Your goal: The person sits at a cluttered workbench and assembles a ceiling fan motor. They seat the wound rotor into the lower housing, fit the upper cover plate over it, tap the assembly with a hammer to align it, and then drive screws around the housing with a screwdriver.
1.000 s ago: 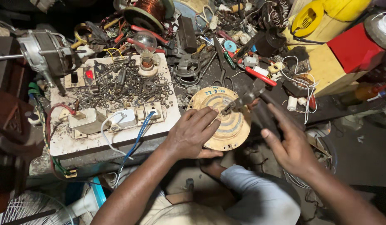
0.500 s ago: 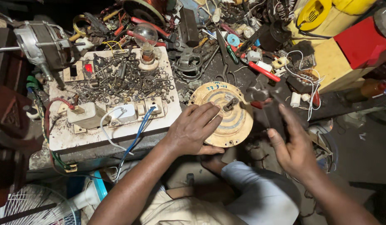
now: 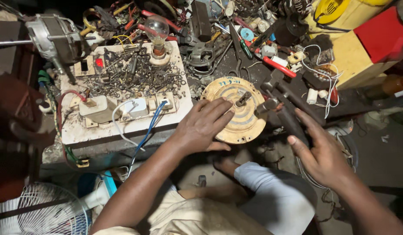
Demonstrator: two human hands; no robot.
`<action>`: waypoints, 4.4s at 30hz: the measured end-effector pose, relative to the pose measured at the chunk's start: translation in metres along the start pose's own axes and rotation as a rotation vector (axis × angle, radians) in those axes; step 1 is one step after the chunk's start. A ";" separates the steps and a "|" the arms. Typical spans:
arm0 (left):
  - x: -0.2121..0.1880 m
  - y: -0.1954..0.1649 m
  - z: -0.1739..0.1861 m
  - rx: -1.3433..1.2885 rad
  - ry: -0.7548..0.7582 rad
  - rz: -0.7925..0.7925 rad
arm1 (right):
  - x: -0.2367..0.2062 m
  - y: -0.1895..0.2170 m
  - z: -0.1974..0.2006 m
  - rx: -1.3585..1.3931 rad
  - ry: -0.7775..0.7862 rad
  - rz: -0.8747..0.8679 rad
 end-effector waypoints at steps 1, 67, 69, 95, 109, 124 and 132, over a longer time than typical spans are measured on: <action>-0.003 0.002 -0.002 0.068 0.048 0.018 | -0.005 0.001 0.002 0.048 -0.013 0.047; -0.015 0.002 0.024 0.208 -0.010 0.029 | 0.096 -0.011 -0.048 0.314 -0.322 0.301; -0.015 0.002 0.022 0.195 -0.003 0.030 | 0.070 -0.010 -0.062 0.267 -0.313 0.459; -0.011 0.047 0.011 -0.067 -0.175 0.510 | 0.050 0.002 -0.086 0.195 -0.319 0.521; 0.017 0.054 0.001 -0.064 -0.072 0.600 | 0.045 -0.002 -0.088 0.241 -0.436 0.609; 0.032 0.047 -0.041 -1.329 -0.496 0.424 | 0.028 0.010 -0.080 0.086 -0.813 0.740; 0.039 0.074 -0.080 -1.522 -0.493 0.420 | 0.040 0.000 -0.082 0.033 -0.822 0.631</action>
Point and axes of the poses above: each hand's wrist, its own x-axis towards the middle knuckle, its own z-axis out of the back of the hand, y = z × x, the point moved 10 cm from there along x, towards the middle knuckle, and after that the axes turned 1 degree about y, right-handed, at the moved point
